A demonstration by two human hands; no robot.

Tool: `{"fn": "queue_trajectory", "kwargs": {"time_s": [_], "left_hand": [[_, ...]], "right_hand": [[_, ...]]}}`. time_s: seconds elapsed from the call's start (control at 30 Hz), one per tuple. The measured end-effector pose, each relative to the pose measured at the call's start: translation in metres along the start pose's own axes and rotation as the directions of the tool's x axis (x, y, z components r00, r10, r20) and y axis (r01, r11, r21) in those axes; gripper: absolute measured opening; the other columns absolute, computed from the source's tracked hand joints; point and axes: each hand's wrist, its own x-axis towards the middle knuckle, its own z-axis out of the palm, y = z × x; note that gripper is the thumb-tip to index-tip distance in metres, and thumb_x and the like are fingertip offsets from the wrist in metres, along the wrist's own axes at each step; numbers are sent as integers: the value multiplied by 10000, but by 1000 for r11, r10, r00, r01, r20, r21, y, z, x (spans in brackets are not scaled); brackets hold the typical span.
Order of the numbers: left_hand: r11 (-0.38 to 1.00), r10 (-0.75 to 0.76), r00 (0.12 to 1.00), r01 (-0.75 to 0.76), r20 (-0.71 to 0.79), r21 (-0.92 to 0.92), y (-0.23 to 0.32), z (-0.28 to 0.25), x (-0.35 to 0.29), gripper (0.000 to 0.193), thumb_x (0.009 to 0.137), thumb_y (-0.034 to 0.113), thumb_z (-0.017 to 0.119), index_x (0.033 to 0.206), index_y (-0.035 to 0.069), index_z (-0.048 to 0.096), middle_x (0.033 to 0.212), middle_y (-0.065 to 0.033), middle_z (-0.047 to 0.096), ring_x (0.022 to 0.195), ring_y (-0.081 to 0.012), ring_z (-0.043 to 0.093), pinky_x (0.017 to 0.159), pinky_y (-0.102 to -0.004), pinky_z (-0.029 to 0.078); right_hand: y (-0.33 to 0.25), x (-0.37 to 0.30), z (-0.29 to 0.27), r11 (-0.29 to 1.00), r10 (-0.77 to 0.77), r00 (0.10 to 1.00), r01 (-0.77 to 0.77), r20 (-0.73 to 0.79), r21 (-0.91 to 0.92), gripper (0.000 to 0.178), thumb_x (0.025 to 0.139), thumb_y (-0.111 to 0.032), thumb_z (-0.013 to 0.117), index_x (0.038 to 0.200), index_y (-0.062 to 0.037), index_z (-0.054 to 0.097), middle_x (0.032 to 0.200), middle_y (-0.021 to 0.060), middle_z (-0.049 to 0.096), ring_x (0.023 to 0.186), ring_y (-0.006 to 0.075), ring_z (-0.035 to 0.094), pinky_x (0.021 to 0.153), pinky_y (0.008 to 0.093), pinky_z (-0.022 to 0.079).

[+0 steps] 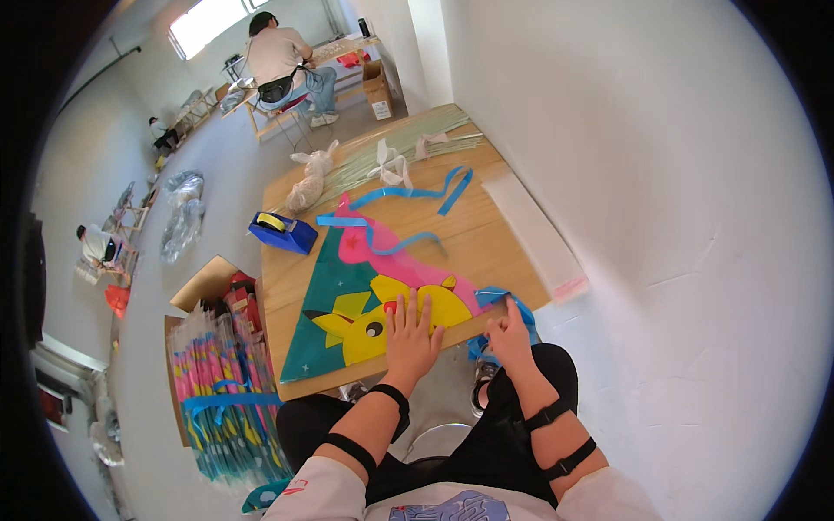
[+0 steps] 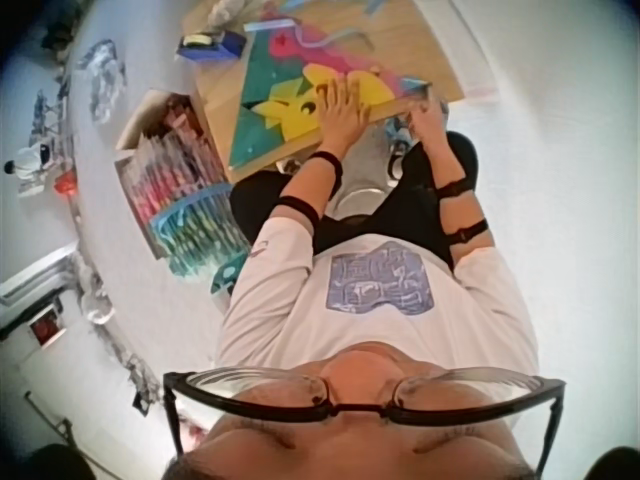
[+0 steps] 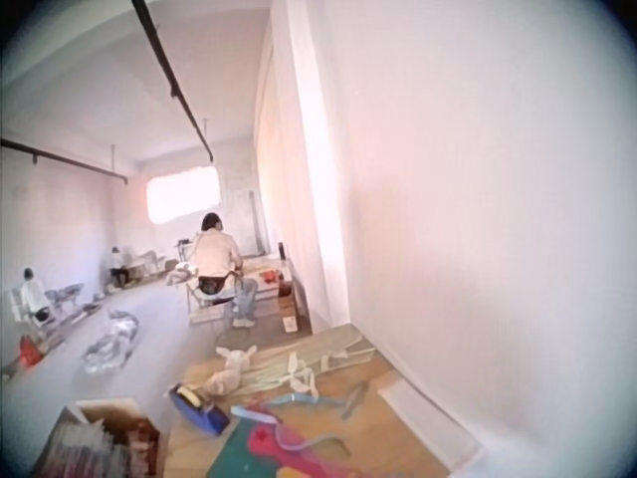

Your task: Assembling a Pikachu-themed kite by folding and attaching components.

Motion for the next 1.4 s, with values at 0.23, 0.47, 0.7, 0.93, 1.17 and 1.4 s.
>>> {"fn": "queue_trajectory", "kwargs": {"time_s": [0.23,0.47,0.7,0.93,1.17,1.4], "left_hand": [[1000,10,1000,-10,11,6,7,-3,8,706,1043,445,540,1632,78,409,1710,-208,323,1575,-452,281,1279,-590,195],[1000,-12,999,12,31,7,0,-1,2,703,1052,455,528,1634,80,406,1721,-203,304,1582,-450,269,1282,-591,185],[1000,-14,999,14,31,10,-1,1,2,702,1055,458,522,1637,83,404,1727,-196,295,1582,-448,269,1281,-594,185],[1000,-27,999,27,37,9,-3,1,0,704,1054,462,525,1636,86,407,1726,-196,297,1583,-445,269,1281,-593,186],[1000,-22,999,22,31,-8,-1,-2,1,699,1052,447,531,1641,95,400,1724,-198,304,1583,-443,272,1280,-590,186],[983,-44,998,50,37,-176,-11,6,2,664,1066,375,513,1647,82,381,1736,-183,293,1603,-401,257,1291,-553,168]], "right_hand": [[41,50,0,950,-312,906,291,-287,-115,608,976,-144,730,1504,45,496,1000,67,690,837,140,637,732,292,534],[-14,46,7,932,-53,974,127,-220,339,387,1000,-139,747,1333,6,612,1118,53,700,917,138,650,826,293,515],[-32,67,3,845,-181,921,325,-345,424,505,1054,-114,657,1528,-11,518,1314,98,653,1195,170,617,1002,300,498],[-70,88,-15,389,-56,996,90,-74,917,429,1137,-170,452,1550,-74,520,1362,102,654,1228,239,632,1021,350,512],[-52,66,18,843,-413,808,514,420,-161,340,1042,-128,533,1363,-93,640,1144,135,727,1027,267,699,905,433,542],[-39,38,59,545,-531,703,710,472,-445,330,939,-87,593,1253,-129,687,1101,119,742,1065,352,700,930,454,519]]}}
